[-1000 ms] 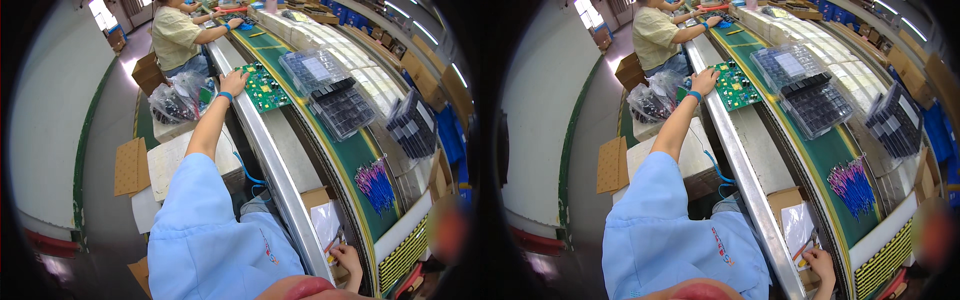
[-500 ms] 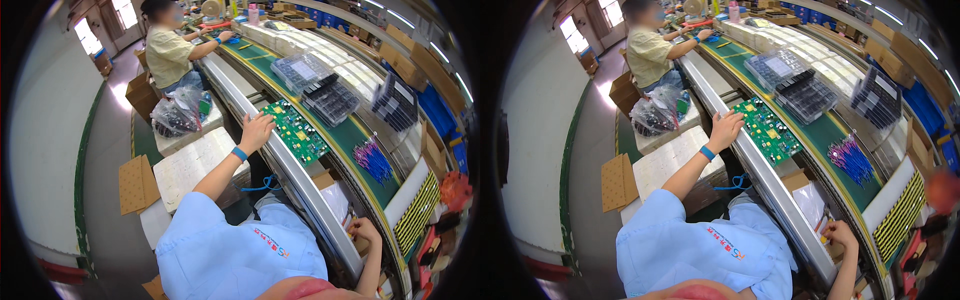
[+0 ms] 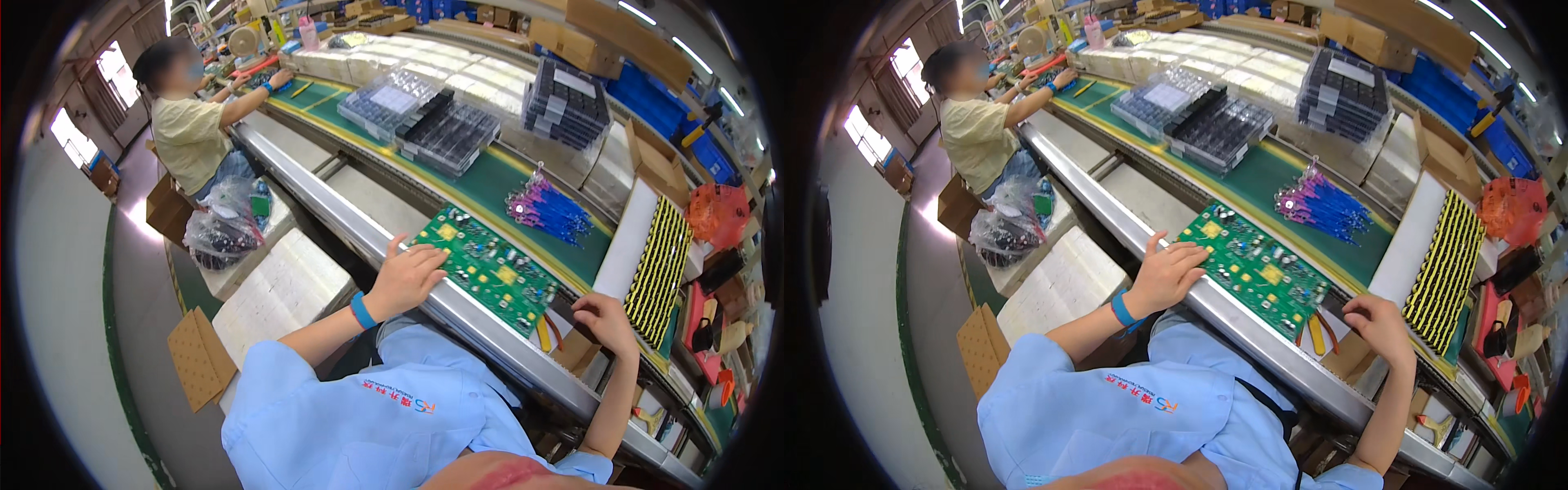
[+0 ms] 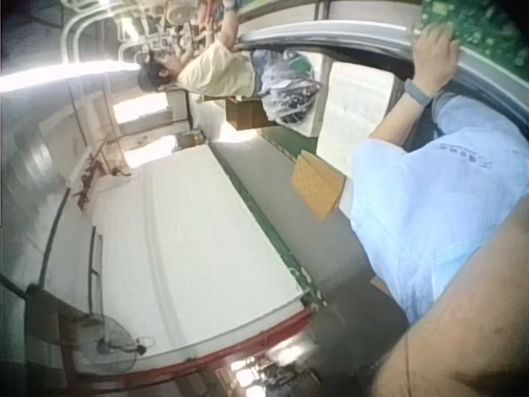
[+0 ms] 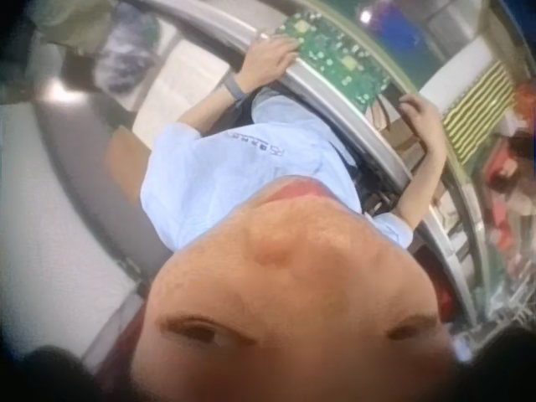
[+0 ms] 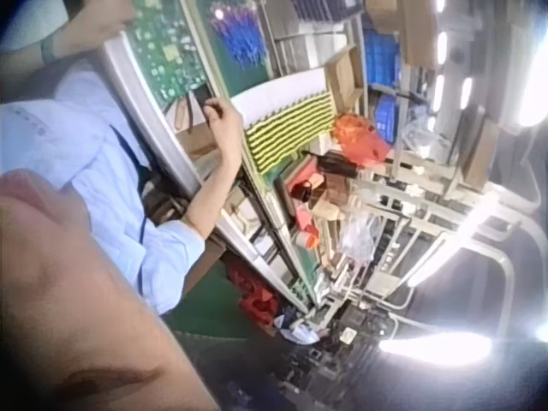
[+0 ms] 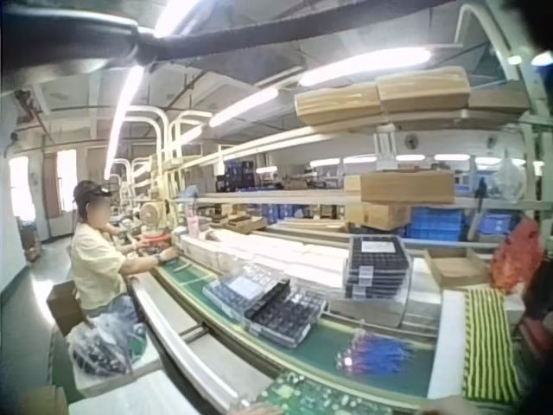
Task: The person is assembling electronic components onto printed circuit boards (PCBs) on an assembly line.
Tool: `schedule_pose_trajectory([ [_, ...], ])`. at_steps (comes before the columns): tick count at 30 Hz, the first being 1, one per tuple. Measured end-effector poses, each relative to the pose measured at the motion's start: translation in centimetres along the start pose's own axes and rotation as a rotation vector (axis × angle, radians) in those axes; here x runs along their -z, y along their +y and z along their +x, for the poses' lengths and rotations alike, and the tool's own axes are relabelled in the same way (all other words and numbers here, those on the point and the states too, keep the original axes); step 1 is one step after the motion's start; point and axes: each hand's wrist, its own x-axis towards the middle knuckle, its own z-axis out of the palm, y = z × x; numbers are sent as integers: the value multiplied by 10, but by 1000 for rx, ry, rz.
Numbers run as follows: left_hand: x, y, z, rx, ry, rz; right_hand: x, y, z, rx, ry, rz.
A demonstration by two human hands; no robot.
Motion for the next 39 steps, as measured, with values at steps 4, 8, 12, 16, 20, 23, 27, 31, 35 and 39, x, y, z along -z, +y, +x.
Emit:
schedule_pose_trajectory([
  [4, -14, 23, 8, -114, -16, -105, 12, -3, -6, 62, 113, 36],
  [8, -18, 29, 20, -206, -40, -92, 22, -5, -13, 33, 178, 57],
  [12, -13, 31, 38, -239, -170, -100, 35, 3, -23, -32, 283, -14],
  [16, -10, 30, 49, -242, -269, -79, 38, 19, -14, 21, 391, -37],
  [20, -11, 31, 63, -282, -288, -151, 57, 40, -10, -54, 532, -103],
  [23, -12, 34, 69, -292, -304, -166, 73, 64, -8, -153, 639, -84],
  [27, -7, 32, 66, -258, -358, -191, 74, 89, -1, -159, 782, -128],
  [31, -5, 27, 74, -265, -432, -226, 71, 94, 4, -163, 727, -326],
  [35, -1, 22, 90, -233, -499, -264, 58, 71, -15, -147, 666, -276],
  [39, -10, 12, 131, -298, -397, -232, 24, 59, -32, -62, 697, -551],
])
